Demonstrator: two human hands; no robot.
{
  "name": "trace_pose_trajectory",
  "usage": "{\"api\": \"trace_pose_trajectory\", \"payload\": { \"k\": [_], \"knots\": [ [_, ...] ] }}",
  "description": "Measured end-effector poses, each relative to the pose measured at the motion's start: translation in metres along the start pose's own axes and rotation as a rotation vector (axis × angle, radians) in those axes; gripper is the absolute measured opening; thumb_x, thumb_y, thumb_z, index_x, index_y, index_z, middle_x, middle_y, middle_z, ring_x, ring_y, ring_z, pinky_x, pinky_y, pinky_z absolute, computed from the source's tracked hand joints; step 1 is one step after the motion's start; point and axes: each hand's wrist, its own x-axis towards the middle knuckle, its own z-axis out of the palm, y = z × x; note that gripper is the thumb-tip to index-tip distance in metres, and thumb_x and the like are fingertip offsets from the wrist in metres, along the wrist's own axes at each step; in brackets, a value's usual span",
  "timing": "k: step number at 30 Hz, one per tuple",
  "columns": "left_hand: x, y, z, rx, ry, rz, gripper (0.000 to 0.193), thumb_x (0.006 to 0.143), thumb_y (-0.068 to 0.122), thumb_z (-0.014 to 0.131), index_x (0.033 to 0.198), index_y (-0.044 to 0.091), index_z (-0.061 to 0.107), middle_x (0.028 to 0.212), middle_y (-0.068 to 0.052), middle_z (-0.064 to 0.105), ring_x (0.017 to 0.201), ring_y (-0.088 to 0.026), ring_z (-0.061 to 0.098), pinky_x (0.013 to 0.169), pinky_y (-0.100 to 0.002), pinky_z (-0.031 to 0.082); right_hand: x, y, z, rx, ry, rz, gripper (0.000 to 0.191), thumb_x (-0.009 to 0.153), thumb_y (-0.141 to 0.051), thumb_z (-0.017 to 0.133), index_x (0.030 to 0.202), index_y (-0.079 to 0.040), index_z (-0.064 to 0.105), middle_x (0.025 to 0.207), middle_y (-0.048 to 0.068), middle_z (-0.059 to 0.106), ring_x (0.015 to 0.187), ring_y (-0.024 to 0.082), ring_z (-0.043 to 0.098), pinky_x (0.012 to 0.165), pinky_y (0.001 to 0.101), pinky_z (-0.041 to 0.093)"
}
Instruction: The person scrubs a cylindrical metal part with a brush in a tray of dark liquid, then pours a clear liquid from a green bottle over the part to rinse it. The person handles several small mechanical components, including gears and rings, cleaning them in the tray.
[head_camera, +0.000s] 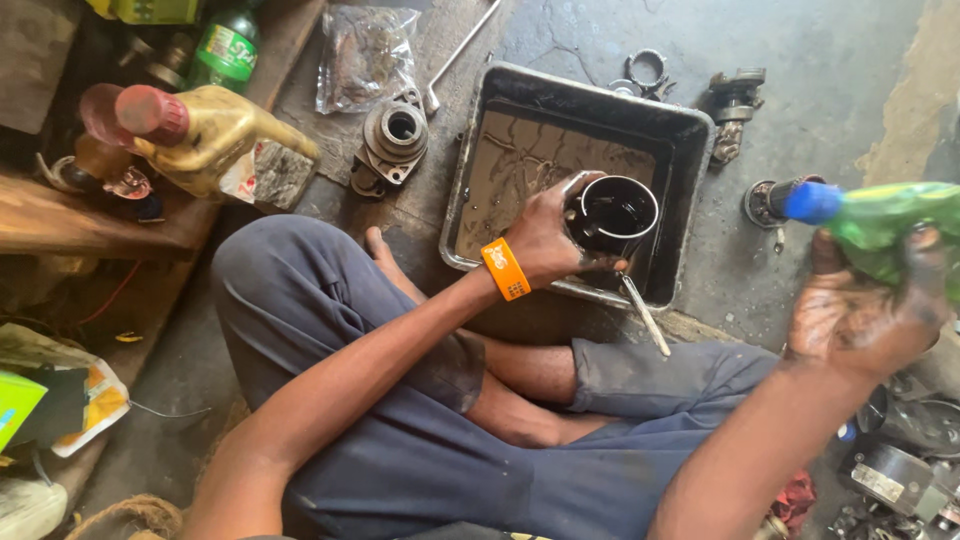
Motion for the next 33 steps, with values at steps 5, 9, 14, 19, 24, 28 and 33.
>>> {"api": "trace_pose_trajectory", "payload": {
  "k": [5, 9, 14, 19, 24, 28, 33],
  "knots": [
    [-0.004, 0.000, 0.006, -0.219, -0.068, -0.112, 0.092, 0.065, 0.050, 0.095, 0.134, 0.000, 0.059, 0.124, -0.011, 0.073, 0.117, -0.020, 0.071, 0.106, -0.033, 0.057, -0.024, 0.007, 0.024, -0.401, -0.166, -0.344, 0.040, 0.106, -0.002, 0.082, 0.138, 0.007, 0.060, 0.122, 0.017, 0.068, 0.104, 0.027, 0.069, 0.100, 0.0423, 0.066],
    [-0.007, 0.002, 0.007, -0.269, -0.098, -0.128, 0.093, 0.066, 0.049, 0.095, 0.135, 0.000, 0.056, 0.126, -0.010, 0.071, 0.119, -0.019, 0.070, 0.109, -0.032, 0.056, -0.035, 0.028, 0.046, -0.580, -0.168, -0.403, 0.043, 0.104, 0.002, 0.083, 0.139, 0.006, 0.059, 0.124, 0.017, 0.070, 0.110, 0.027, 0.071, 0.103, 0.0364, 0.058],
    [-0.008, 0.003, 0.009, -0.218, -0.074, -0.074, 0.095, 0.065, 0.043, 0.097, 0.137, 0.000, 0.055, 0.129, -0.012, 0.069, 0.122, -0.020, 0.068, 0.110, -0.033, 0.053, -0.038, 0.038, 0.067, -0.652, -0.145, -0.371, 0.045, 0.097, 0.004, 0.083, 0.134, 0.005, 0.058, 0.129, 0.014, 0.069, 0.117, 0.023, 0.069, 0.112, 0.0333, 0.055],
    [-0.007, 0.004, 0.010, -0.250, -0.085, -0.074, 0.096, 0.065, 0.041, 0.098, 0.140, 0.001, 0.053, 0.131, -0.013, 0.069, 0.124, -0.020, 0.067, 0.113, -0.033, 0.052, -0.034, 0.045, 0.070, -0.606, -0.133, -0.359, 0.046, 0.093, 0.005, 0.081, 0.133, 0.005, 0.058, 0.127, 0.012, 0.068, 0.117, 0.022, 0.069, 0.110, 0.0320, 0.056],
    [-0.007, 0.007, 0.007, -0.286, -0.095, -0.114, 0.101, 0.063, 0.037, 0.098, 0.143, 0.001, 0.048, 0.130, -0.013, 0.068, 0.123, -0.021, 0.066, 0.110, -0.033, 0.052, -0.036, 0.059, 0.062, -0.524, -0.145, -0.290, 0.051, 0.098, 0.008, 0.083, 0.140, 0.005, 0.055, 0.124, 0.015, 0.067, 0.114, 0.023, 0.069, 0.109, 0.0340, 0.057],
    [-0.006, 0.010, 0.005, -0.216, -0.066, -0.062, 0.098, 0.064, 0.033, 0.099, 0.142, 0.001, 0.050, 0.132, -0.013, 0.067, 0.124, -0.021, 0.066, 0.111, -0.033, 0.052, -0.041, 0.065, 0.055, -0.499, -0.139, -0.245, 0.052, 0.097, 0.010, 0.085, 0.140, 0.006, 0.055, 0.127, 0.015, 0.067, 0.115, 0.024, 0.068, 0.110, 0.0351, 0.057],
    [-0.004, 0.012, 0.002, -0.251, -0.064, -0.036, 0.095, 0.066, 0.031, 0.100, 0.141, 0.002, 0.050, 0.132, -0.012, 0.068, 0.125, -0.020, 0.067, 0.112, -0.033, 0.054, -0.043, 0.067, 0.053, -0.419, -0.185, -0.223, 0.059, 0.098, 0.011, 0.087, 0.146, 0.004, 0.052, 0.132, 0.015, 0.066, 0.118, 0.022, 0.066, 0.111, 0.0342, 0.054]
  ]
}}
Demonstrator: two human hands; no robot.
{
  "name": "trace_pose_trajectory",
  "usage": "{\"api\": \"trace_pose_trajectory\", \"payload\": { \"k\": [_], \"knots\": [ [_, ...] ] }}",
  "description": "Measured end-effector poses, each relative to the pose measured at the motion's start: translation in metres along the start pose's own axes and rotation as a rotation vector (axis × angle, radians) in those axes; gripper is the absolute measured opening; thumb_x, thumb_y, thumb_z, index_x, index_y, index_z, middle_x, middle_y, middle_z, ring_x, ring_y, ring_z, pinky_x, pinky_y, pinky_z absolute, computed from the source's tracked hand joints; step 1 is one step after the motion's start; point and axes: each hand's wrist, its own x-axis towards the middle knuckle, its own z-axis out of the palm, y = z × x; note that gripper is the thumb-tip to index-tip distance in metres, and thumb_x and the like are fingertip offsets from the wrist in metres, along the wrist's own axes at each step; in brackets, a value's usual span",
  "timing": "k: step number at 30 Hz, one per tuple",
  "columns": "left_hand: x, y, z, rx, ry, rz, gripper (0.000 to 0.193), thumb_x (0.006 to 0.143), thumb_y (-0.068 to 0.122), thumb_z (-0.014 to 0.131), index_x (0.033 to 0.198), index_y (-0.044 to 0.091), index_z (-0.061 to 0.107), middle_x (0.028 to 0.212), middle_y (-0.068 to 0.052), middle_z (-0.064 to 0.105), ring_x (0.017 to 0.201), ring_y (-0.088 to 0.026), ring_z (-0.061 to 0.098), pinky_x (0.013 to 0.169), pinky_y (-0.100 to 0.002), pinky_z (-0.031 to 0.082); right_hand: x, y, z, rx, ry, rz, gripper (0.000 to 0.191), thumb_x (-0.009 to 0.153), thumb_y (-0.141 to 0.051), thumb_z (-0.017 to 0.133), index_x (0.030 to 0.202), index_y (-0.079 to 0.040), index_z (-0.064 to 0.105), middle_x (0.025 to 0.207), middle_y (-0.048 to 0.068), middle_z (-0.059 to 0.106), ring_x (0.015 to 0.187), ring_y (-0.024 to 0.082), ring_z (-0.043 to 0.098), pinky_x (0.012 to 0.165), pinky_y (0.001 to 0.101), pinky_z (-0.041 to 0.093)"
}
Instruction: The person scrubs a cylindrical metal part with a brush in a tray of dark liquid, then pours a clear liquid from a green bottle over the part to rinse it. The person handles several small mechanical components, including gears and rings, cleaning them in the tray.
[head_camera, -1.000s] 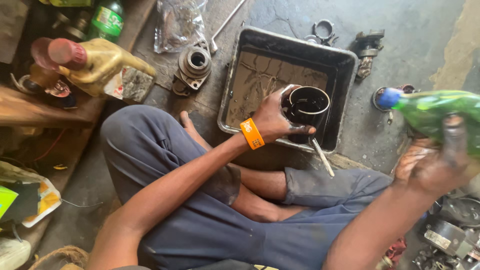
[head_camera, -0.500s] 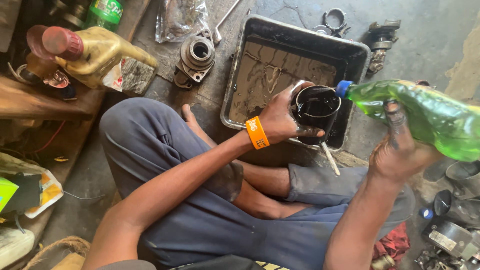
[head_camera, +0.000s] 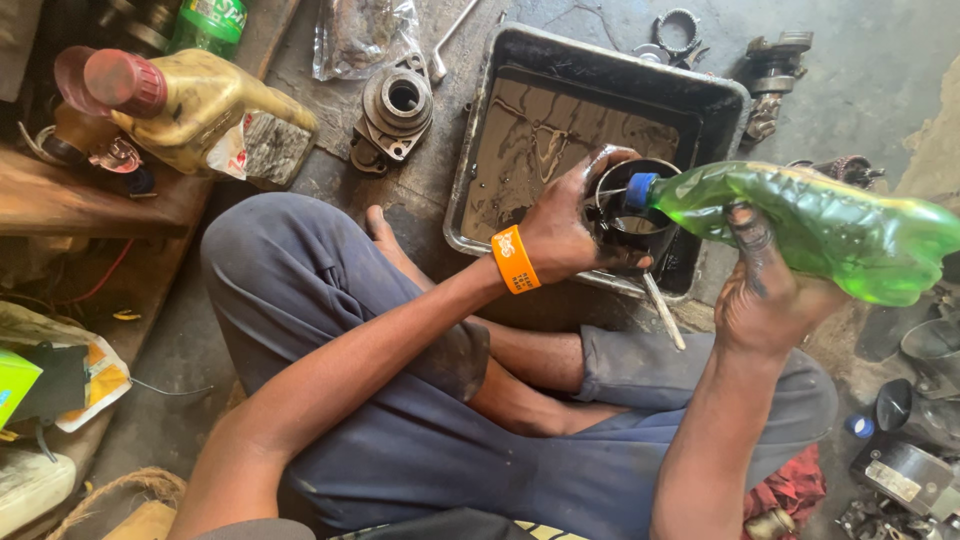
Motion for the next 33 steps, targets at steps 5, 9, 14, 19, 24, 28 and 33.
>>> {"api": "trace_pose_trajectory", "payload": {
  "k": [5, 9, 14, 19, 24, 28, 33],
  "knots": [
    [0.001, 0.001, -0.001, 0.076, 0.036, 0.065, 0.089, 0.070, 0.028, 0.098, 0.142, 0.005, 0.051, 0.131, -0.012, 0.070, 0.123, -0.023, 0.071, 0.110, -0.034, 0.056, 0.000, -0.008, 0.002, 0.014, 0.036, 0.076, 0.059, 0.090, 0.009, 0.088, 0.139, 0.005, 0.055, 0.127, 0.014, 0.067, 0.114, 0.022, 0.068, 0.107, 0.0331, 0.058],
    [0.001, 0.000, -0.001, 0.278, 0.076, 0.149, 0.079, 0.083, 0.023, 0.093, 0.147, 0.009, 0.049, 0.139, -0.012, 0.065, 0.132, -0.027, 0.066, 0.117, -0.038, 0.054, 0.002, -0.019, -0.001, 0.026, 0.024, 0.063, 0.059, 0.087, 0.008, 0.089, 0.136, 0.005, 0.056, 0.126, 0.014, 0.069, 0.112, 0.023, 0.070, 0.105, 0.0338, 0.060],
    [0.001, -0.002, -0.006, 0.660, 0.109, 0.363, 0.081, 0.080, 0.003, 0.076, 0.154, 0.011, 0.044, 0.155, -0.012, 0.050, 0.149, -0.032, 0.042, 0.132, -0.046, 0.030, 0.004, -0.031, -0.015, -0.083, -0.035, -0.040, 0.052, 0.095, 0.009, 0.090, 0.135, 0.006, 0.058, 0.120, 0.015, 0.068, 0.105, 0.023, 0.065, 0.098, 0.0324, 0.056],
    [0.003, 0.002, -0.013, 0.737, 0.094, 0.474, 0.077, 0.085, 0.007, 0.078, 0.153, 0.012, 0.044, 0.156, -0.012, 0.046, 0.153, -0.034, 0.038, 0.136, -0.051, 0.022, -0.002, -0.032, -0.021, -0.209, -0.121, -0.094, 0.048, 0.100, 0.007, 0.091, 0.135, 0.005, 0.057, 0.120, 0.013, 0.065, 0.107, 0.022, 0.064, 0.100, 0.0306, 0.055],
    [0.006, 0.005, -0.018, 0.778, 0.099, 0.506, 0.075, 0.086, 0.005, 0.077, 0.154, 0.012, 0.046, 0.157, -0.010, 0.046, 0.154, -0.032, 0.038, 0.134, -0.051, 0.022, -0.003, -0.038, -0.014, -0.315, -0.118, -0.101, 0.047, 0.101, 0.005, 0.091, 0.134, 0.006, 0.058, 0.125, 0.014, 0.067, 0.111, 0.022, 0.064, 0.104, 0.0310, 0.054],
    [0.006, 0.005, -0.017, 0.817, 0.111, 0.500, 0.075, 0.085, 0.002, 0.075, 0.154, 0.011, 0.046, 0.156, -0.012, 0.046, 0.153, -0.034, 0.038, 0.135, -0.051, 0.023, -0.001, -0.044, -0.009, -0.317, -0.146, -0.140, 0.053, 0.098, 0.003, 0.088, 0.139, 0.003, 0.053, 0.122, 0.013, 0.066, 0.110, 0.022, 0.066, 0.103, 0.0317, 0.056],
    [0.004, 0.005, -0.016, 0.841, 0.148, 0.498, 0.077, 0.084, 0.002, 0.077, 0.154, 0.014, 0.047, 0.155, -0.011, 0.047, 0.152, -0.034, 0.040, 0.132, -0.050, 0.025, -0.003, -0.037, -0.014, -0.286, -0.173, -0.110, 0.053, 0.102, 0.005, 0.087, 0.142, 0.005, 0.052, 0.123, 0.015, 0.066, 0.110, 0.023, 0.066, 0.103, 0.0344, 0.057]
  ]
}}
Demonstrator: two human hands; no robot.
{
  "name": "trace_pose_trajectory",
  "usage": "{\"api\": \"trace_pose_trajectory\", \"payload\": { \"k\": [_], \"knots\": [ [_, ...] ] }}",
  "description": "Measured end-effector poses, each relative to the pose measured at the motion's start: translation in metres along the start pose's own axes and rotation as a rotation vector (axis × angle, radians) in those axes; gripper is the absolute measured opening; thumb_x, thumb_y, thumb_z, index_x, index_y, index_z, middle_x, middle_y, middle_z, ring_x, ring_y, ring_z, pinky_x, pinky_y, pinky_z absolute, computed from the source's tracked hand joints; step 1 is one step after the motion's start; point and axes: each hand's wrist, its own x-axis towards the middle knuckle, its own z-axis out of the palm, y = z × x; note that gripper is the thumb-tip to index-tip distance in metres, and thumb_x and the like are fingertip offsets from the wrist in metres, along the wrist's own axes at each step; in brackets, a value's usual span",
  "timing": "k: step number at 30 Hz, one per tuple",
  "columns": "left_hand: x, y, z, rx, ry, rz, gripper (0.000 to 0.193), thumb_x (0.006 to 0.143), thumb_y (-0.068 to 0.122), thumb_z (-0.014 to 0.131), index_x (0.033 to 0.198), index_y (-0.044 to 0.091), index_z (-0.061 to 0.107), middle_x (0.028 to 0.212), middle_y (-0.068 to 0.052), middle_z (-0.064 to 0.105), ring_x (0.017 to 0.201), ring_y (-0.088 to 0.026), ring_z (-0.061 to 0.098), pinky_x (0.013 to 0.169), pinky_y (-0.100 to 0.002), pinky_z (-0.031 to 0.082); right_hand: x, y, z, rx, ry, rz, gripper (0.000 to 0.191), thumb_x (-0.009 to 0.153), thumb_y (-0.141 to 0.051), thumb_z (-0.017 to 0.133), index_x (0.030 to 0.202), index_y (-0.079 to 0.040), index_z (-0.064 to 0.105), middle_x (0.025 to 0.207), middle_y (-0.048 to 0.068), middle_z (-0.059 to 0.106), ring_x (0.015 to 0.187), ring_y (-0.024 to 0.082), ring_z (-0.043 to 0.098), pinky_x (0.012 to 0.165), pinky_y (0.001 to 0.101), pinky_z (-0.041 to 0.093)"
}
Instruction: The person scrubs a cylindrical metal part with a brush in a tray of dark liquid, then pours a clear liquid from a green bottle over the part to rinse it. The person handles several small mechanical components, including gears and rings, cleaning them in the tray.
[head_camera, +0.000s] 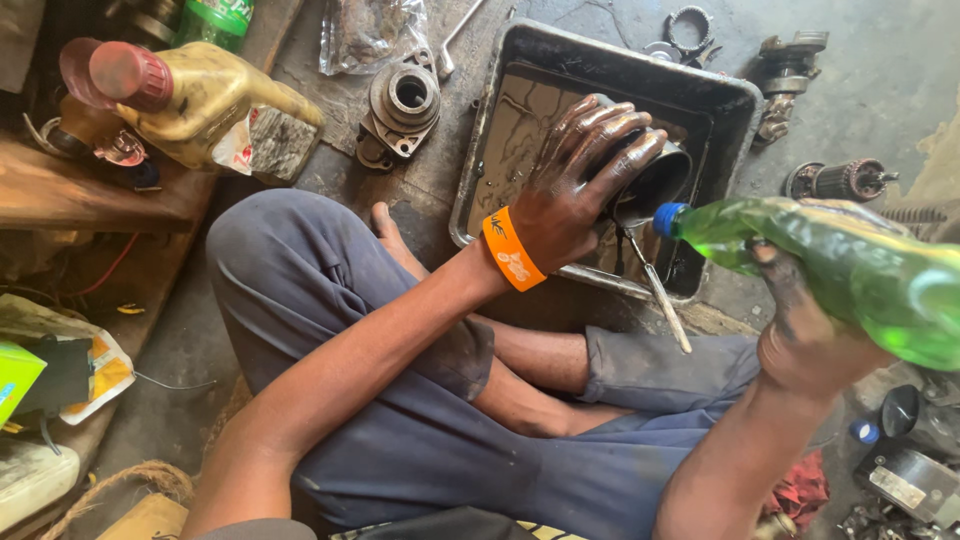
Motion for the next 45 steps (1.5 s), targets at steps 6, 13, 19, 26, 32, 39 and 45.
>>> {"api": "trace_pose_trajectory", "payload": {
  "k": [6, 13, 19, 26, 32, 39, 45],
  "knots": [
    [-0.002, 0.001, -0.003, 0.023, 0.024, -0.040, 0.079, 0.080, 0.008, 0.079, 0.153, 0.014, 0.049, 0.151, -0.011, 0.049, 0.145, -0.034, 0.044, 0.131, -0.051, 0.030, -0.004, 0.015, -0.014, -0.037, 0.041, -0.041, 0.044, 0.104, 0.007, 0.084, 0.139, 0.007, 0.057, 0.125, 0.016, 0.066, 0.112, 0.024, 0.065, 0.104, 0.0341, 0.056],
    [-0.002, 0.006, -0.006, 0.076, 0.018, -0.079, 0.076, 0.085, 0.021, 0.081, 0.154, 0.018, 0.049, 0.146, -0.009, 0.051, 0.140, -0.031, 0.047, 0.125, -0.051, 0.030, -0.003, 0.024, -0.020, -0.112, 0.066, -0.035, 0.053, 0.105, 0.003, 0.091, 0.141, 0.007, 0.052, 0.134, 0.016, 0.066, 0.118, 0.024, 0.064, 0.109, 0.0356, 0.056],
    [0.000, 0.009, -0.010, 0.047, 0.020, -0.101, 0.080, 0.081, 0.030, 0.084, 0.152, 0.018, 0.050, 0.139, -0.009, 0.052, 0.133, -0.030, 0.050, 0.119, -0.049, 0.033, -0.001, 0.036, -0.027, -0.037, 0.128, -0.033, 0.048, 0.102, 0.009, 0.083, 0.141, 0.009, 0.055, 0.132, 0.016, 0.063, 0.118, 0.025, 0.064, 0.110, 0.0357, 0.055],
    [0.000, 0.009, -0.007, -0.027, -0.003, -0.155, 0.083, 0.080, 0.037, 0.086, 0.152, 0.015, 0.050, 0.135, -0.014, 0.053, 0.128, -0.033, 0.051, 0.114, -0.050, 0.038, 0.001, 0.041, -0.039, -0.052, 0.109, -0.067, 0.043, 0.102, 0.005, 0.083, 0.138, 0.007, 0.058, 0.127, 0.015, 0.064, 0.112, 0.025, 0.066, 0.104, 0.0349, 0.057],
    [-0.001, 0.012, -0.005, -0.076, -0.068, -0.230, 0.084, 0.073, 0.026, 0.082, 0.149, 0.011, 0.051, 0.130, -0.017, 0.056, 0.125, -0.037, 0.053, 0.112, -0.052, 0.040, 0.004, 0.047, -0.041, -0.031, 0.151, -0.056, 0.038, 0.105, 0.006, 0.079, 0.136, 0.008, 0.057, 0.123, 0.017, 0.066, 0.107, 0.026, 0.068, 0.099, 0.0350, 0.058],
    [-0.002, 0.018, -0.004, -0.113, -0.126, -0.238, 0.086, 0.069, 0.026, 0.082, 0.146, 0.003, 0.050, 0.126, -0.021, 0.057, 0.121, -0.042, 0.054, 0.109, -0.054, 0.042, 0.005, 0.054, -0.041, 0.055, 0.189, -0.011, 0.042, 0.101, 0.011, 0.076, 0.137, 0.009, 0.055, 0.122, 0.016, 0.064, 0.107, 0.027, 0.067, 0.100, 0.0348, 0.058],
    [-0.001, 0.023, -0.003, -0.121, -0.090, -0.235, 0.084, 0.071, 0.028, 0.082, 0.143, -0.003, 0.051, 0.125, -0.024, 0.061, 0.115, -0.043, 0.060, 0.106, -0.048, 0.046, 0.005, 0.054, -0.040, 0.074, 0.222, 0.009, 0.042, 0.104, 0.011, 0.081, 0.137, 0.009, 0.055, 0.123, 0.016, 0.064, 0.107, 0.026, 0.067, 0.099, 0.0346, 0.057]
  ]
}}
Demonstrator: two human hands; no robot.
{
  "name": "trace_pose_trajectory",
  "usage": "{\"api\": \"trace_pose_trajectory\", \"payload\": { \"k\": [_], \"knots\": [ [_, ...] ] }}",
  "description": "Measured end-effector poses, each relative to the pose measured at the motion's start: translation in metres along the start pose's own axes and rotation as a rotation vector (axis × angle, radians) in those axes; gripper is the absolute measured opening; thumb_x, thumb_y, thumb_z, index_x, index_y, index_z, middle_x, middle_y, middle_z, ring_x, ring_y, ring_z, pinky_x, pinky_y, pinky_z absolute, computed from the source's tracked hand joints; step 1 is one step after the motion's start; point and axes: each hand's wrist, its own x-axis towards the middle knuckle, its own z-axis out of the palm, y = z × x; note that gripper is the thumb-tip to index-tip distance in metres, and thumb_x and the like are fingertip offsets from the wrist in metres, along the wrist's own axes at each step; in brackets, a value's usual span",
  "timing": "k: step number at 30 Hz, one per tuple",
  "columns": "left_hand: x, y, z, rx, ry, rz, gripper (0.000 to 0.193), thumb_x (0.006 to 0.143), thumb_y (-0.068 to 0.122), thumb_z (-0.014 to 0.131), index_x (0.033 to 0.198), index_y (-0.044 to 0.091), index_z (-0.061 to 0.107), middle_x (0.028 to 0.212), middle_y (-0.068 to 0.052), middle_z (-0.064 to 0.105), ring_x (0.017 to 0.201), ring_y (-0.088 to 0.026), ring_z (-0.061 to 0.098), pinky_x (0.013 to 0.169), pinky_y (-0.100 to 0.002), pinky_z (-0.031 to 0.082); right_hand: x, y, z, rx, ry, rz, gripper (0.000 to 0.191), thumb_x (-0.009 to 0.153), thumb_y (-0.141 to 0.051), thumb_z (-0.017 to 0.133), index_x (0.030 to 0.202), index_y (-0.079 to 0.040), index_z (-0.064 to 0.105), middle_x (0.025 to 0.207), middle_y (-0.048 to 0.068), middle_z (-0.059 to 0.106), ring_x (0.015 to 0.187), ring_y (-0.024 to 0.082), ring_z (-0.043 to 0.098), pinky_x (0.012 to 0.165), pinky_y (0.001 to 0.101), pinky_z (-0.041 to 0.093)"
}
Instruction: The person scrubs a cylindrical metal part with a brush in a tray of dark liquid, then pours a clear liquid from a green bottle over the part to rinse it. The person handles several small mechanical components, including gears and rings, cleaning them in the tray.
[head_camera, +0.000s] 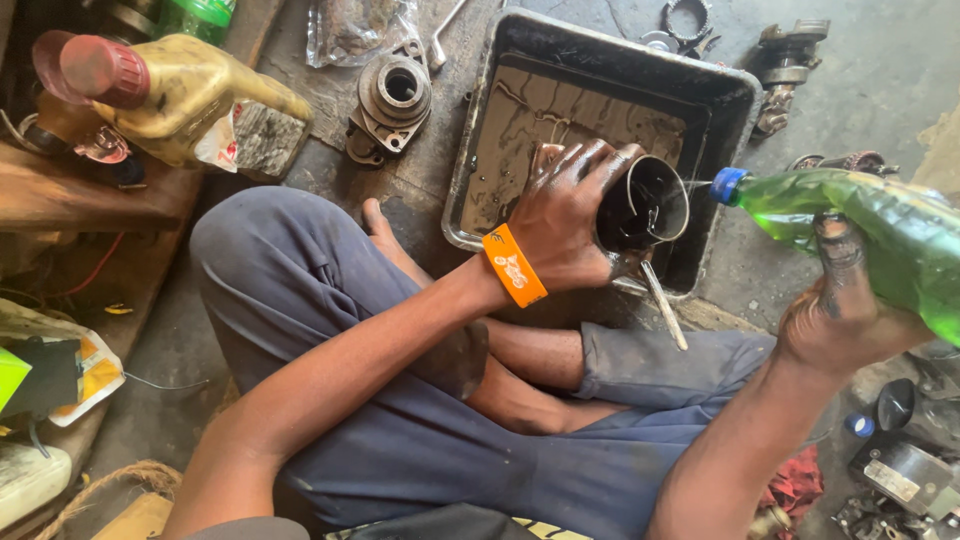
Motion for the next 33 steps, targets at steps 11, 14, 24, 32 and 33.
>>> {"api": "trace_pose_trajectory", "payload": {
  "k": [11, 14, 24, 32, 33],
  "knots": [
    [-0.001, 0.005, 0.000, -0.233, -0.044, -0.058, 0.086, 0.074, 0.044, 0.092, 0.136, -0.001, 0.054, 0.125, -0.022, 0.065, 0.114, -0.040, 0.067, 0.100, -0.044, 0.055, 0.000, 0.002, 0.003, 0.054, 0.007, -0.014, 0.049, 0.101, 0.008, 0.084, 0.140, 0.006, 0.055, 0.124, 0.015, 0.066, 0.106, 0.025, 0.067, 0.100, 0.0352, 0.058],
    [0.000, 0.004, 0.001, -0.268, -0.045, -0.029, 0.080, 0.075, 0.042, 0.092, 0.133, 0.001, 0.056, 0.123, -0.019, 0.068, 0.113, -0.038, 0.069, 0.101, -0.043, 0.055, -0.001, 0.001, 0.005, 0.031, -0.021, -0.031, 0.047, 0.102, 0.004, 0.082, 0.140, 0.006, 0.055, 0.123, 0.015, 0.065, 0.107, 0.025, 0.066, 0.100, 0.0342, 0.056],
    [-0.002, 0.001, 0.003, -0.436, -0.091, -0.021, 0.080, 0.074, 0.039, 0.093, 0.134, 0.002, 0.055, 0.120, -0.017, 0.070, 0.112, -0.033, 0.073, 0.100, -0.038, 0.059, -0.006, -0.011, 0.028, 0.071, -0.039, -0.053, 0.046, 0.098, 0.002, 0.085, 0.136, 0.004, 0.059, 0.125, 0.013, 0.066, 0.110, 0.024, 0.064, 0.103, 0.0349, 0.054],
    [-0.002, 0.000, 0.005, -0.444, -0.076, -0.016, 0.079, 0.074, 0.042, 0.094, 0.131, 0.002, 0.056, 0.120, -0.017, 0.070, 0.113, -0.031, 0.074, 0.100, -0.037, 0.059, -0.006, -0.016, 0.030, -0.058, -0.076, -0.135, 0.042, 0.100, -0.002, 0.083, 0.133, 0.002, 0.058, 0.126, 0.011, 0.065, 0.113, 0.024, 0.066, 0.105, 0.0352, 0.056],
    [-0.002, 0.000, 0.005, -0.448, -0.080, -0.024, 0.078, 0.074, 0.042, 0.094, 0.130, 0.002, 0.057, 0.120, -0.017, 0.071, 0.112, -0.030, 0.074, 0.100, -0.037, 0.060, -0.005, -0.016, 0.028, -0.065, -0.051, -0.119, 0.044, 0.099, -0.004, 0.085, 0.133, 0.002, 0.057, 0.127, 0.012, 0.066, 0.113, 0.024, 0.068, 0.105, 0.0356, 0.057]
  ]
}}
